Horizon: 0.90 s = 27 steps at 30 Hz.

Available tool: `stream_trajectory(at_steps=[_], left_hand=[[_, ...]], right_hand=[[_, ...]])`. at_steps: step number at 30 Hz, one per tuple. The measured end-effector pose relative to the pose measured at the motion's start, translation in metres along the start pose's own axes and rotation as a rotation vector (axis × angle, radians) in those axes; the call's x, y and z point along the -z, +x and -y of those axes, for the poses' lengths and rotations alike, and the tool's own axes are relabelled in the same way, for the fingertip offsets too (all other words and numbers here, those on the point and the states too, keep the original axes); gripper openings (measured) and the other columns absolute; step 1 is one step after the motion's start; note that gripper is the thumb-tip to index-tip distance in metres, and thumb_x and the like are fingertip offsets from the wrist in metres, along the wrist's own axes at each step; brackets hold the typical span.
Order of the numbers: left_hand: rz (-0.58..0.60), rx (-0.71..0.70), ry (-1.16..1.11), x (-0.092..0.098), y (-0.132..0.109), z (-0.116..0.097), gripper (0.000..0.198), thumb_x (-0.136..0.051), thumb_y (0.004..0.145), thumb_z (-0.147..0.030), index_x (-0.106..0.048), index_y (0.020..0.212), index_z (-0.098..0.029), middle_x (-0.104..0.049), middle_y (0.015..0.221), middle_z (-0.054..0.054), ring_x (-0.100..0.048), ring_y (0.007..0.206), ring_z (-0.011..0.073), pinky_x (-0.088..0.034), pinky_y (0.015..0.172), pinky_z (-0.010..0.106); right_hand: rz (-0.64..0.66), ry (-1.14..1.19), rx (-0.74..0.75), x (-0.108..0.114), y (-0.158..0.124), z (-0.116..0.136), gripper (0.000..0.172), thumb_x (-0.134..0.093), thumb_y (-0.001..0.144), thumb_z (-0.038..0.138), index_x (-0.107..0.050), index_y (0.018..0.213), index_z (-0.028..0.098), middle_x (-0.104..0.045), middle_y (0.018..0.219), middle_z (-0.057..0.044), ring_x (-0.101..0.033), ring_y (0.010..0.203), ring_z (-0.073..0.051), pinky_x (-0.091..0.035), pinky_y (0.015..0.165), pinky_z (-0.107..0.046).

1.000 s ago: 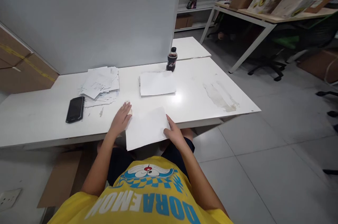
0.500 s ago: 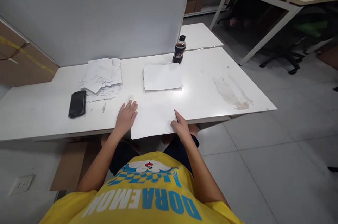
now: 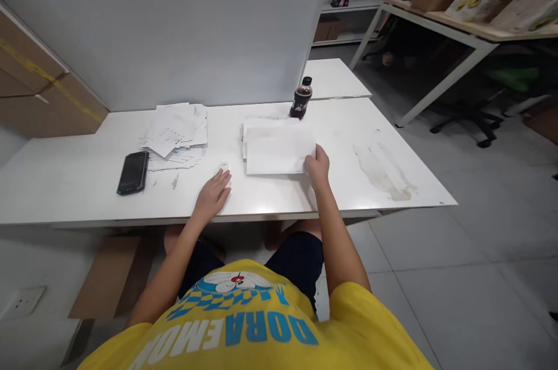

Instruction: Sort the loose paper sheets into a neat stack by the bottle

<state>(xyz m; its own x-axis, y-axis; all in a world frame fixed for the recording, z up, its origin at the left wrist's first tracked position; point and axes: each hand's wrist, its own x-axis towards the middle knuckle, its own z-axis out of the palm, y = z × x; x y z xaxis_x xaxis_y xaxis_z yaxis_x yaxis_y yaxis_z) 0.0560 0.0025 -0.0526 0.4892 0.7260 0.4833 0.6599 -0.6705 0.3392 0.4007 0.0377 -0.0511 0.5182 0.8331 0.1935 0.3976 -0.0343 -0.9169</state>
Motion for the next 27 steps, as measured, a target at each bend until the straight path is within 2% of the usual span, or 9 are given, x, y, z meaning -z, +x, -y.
stream_trajectory(at_steps=[4,6,9,12,14,20,23,25,27], left_hand=[[-0.025,-0.001,-0.019,0.001,-0.001,-0.002,0.04,-0.041,0.099,-0.028,-0.053,0.136,-0.018,-0.058,0.139,0.011,-0.043,0.14,0.0241,-0.047,0.108,0.046],[-0.03,0.0,-0.007,0.001,-0.002,-0.004,0.039,-0.041,0.099,-0.028,-0.053,0.135,-0.017,-0.059,0.138,0.011,-0.043,0.139,0.0244,-0.048,0.108,0.045],[-0.021,0.006,0.01,0.001,-0.004,-0.007,0.039,-0.041,0.099,-0.027,-0.053,0.134,-0.016,-0.059,0.138,0.012,-0.044,0.139,0.0249,-0.049,0.107,0.045],[-0.008,0.023,-0.005,0.001,-0.004,-0.009,0.039,-0.041,0.099,-0.027,-0.053,0.135,-0.017,-0.059,0.138,0.012,-0.042,0.14,0.0244,-0.048,0.107,0.045],[0.005,0.036,-0.014,0.001,-0.003,-0.009,0.039,-0.04,0.099,-0.027,-0.053,0.135,-0.017,-0.058,0.139,0.012,-0.042,0.14,0.024,-0.048,0.108,0.045],[0.044,0.07,-0.036,0.001,-0.006,-0.013,0.042,-0.038,0.099,-0.03,-0.051,0.138,-0.018,-0.057,0.141,0.011,-0.039,0.142,0.0232,-0.045,0.11,0.046],[0.038,0.046,-0.051,0.005,-0.007,-0.012,0.046,-0.038,0.099,-0.033,-0.045,0.143,-0.019,-0.052,0.146,0.01,-0.035,0.144,0.0224,-0.042,0.113,0.046],[0.026,0.061,-0.018,0.012,0.0,0.001,0.047,-0.036,0.099,-0.033,-0.044,0.143,-0.02,-0.049,0.148,0.008,-0.032,0.146,0.0206,-0.038,0.116,0.045],[0.002,0.143,0.081,0.026,0.014,0.03,0.045,-0.035,0.099,-0.029,-0.047,0.141,-0.02,-0.05,0.148,0.007,-0.03,0.147,0.0203,-0.032,0.119,0.045]], right_hand=[[-0.009,-0.394,0.121,-0.028,0.034,-0.004,0.066,-0.047,0.069,0.02,-0.051,0.135,0.014,-0.058,0.123,-0.016,-0.054,0.111,-0.033,-0.045,0.095,-0.049],[-0.031,-0.546,0.172,-0.035,0.037,-0.008,0.065,-0.046,0.072,0.02,-0.049,0.136,0.012,-0.052,0.13,-0.02,-0.049,0.119,-0.036,-0.042,0.098,-0.054],[-0.028,-0.569,0.32,-0.039,0.027,-0.015,0.059,-0.046,0.076,0.022,-0.051,0.134,0.015,-0.05,0.134,-0.019,-0.044,0.125,-0.036,-0.038,0.101,-0.056],[0.181,-0.531,0.554,-0.043,0.009,-0.021,0.055,-0.052,0.076,0.029,-0.056,0.13,0.02,-0.05,0.139,-0.014,-0.039,0.132,-0.034,-0.032,0.109,-0.055],[0.32,-0.536,0.626,-0.051,0.001,-0.021,0.049,-0.052,0.079,0.033,-0.06,0.126,0.022,-0.05,0.142,-0.012,-0.036,0.136,-0.033,-0.027,0.112,-0.055],[0.302,-0.584,0.49,-0.075,0.018,-0.007,0.04,-0.047,0.085,0.025,-0.065,0.12,0.019,-0.059,0.134,-0.014,-0.046,0.128,-0.032,-0.027,0.11,-0.057],[0.287,-0.596,0.519,-0.077,0.024,-0.004,0.04,-0.047,0.085,0.024,-0.065,0.121,0.017,-0.058,0.135,-0.015,-0.047,0.127,-0.031,-0.028,0.11,-0.053],[0.262,-0.596,0.558,-0.075,0.022,-0.003,0.04,-0.046,0.087,0.026,-0.064,0.121,0.016,-0.057,0.137,-0.015,-0.045,0.129,-0.029,-0.028,0.111,-0.05],[0.22,-0.593,0.553,-0.074,0.019,-0.003,0.039,-0.044,0.089,0.028,-0.063,0.12,0.015,-0.056,0.137,-0.015,-0.043,0.13,-0.028,-0.026,0.113,-0.048]])
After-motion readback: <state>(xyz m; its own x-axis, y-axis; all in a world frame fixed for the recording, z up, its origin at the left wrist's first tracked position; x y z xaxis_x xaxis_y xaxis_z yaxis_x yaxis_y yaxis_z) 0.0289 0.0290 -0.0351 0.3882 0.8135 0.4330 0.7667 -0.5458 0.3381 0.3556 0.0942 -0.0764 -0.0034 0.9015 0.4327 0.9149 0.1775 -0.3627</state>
